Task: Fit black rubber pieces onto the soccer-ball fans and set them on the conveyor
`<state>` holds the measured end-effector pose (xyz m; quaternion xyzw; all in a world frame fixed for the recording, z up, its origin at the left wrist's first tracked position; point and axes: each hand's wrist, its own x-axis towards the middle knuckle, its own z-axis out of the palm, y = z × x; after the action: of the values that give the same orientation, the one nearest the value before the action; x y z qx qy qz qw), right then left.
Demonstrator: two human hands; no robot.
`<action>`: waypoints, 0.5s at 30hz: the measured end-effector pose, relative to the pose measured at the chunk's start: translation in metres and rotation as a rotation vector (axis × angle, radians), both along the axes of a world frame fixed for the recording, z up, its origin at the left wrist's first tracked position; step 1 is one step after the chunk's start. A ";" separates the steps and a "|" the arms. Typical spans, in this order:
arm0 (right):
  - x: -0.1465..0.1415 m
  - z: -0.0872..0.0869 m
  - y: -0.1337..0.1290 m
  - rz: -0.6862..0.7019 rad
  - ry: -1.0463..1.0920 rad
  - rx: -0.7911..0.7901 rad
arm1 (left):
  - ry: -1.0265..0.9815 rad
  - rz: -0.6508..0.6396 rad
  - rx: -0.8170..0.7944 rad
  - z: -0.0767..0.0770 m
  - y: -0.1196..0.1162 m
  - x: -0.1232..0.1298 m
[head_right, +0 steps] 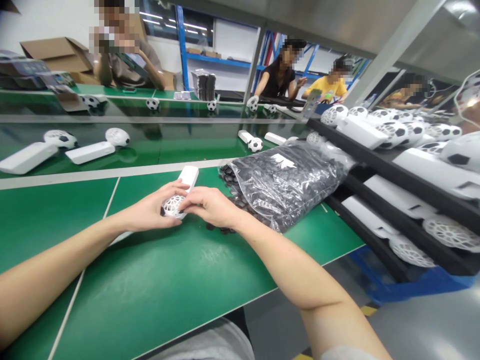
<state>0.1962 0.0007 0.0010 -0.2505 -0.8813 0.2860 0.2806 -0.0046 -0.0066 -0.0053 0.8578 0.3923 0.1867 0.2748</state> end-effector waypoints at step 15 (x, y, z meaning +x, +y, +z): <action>-0.013 -0.015 0.000 -0.150 0.192 -0.520 | -0.059 0.066 -0.062 0.005 -0.005 0.007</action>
<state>0.1829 0.0008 -0.0141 -0.3501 -0.7267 0.5035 0.3096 0.0028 -0.0112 -0.0003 0.8296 0.4175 0.2086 0.3066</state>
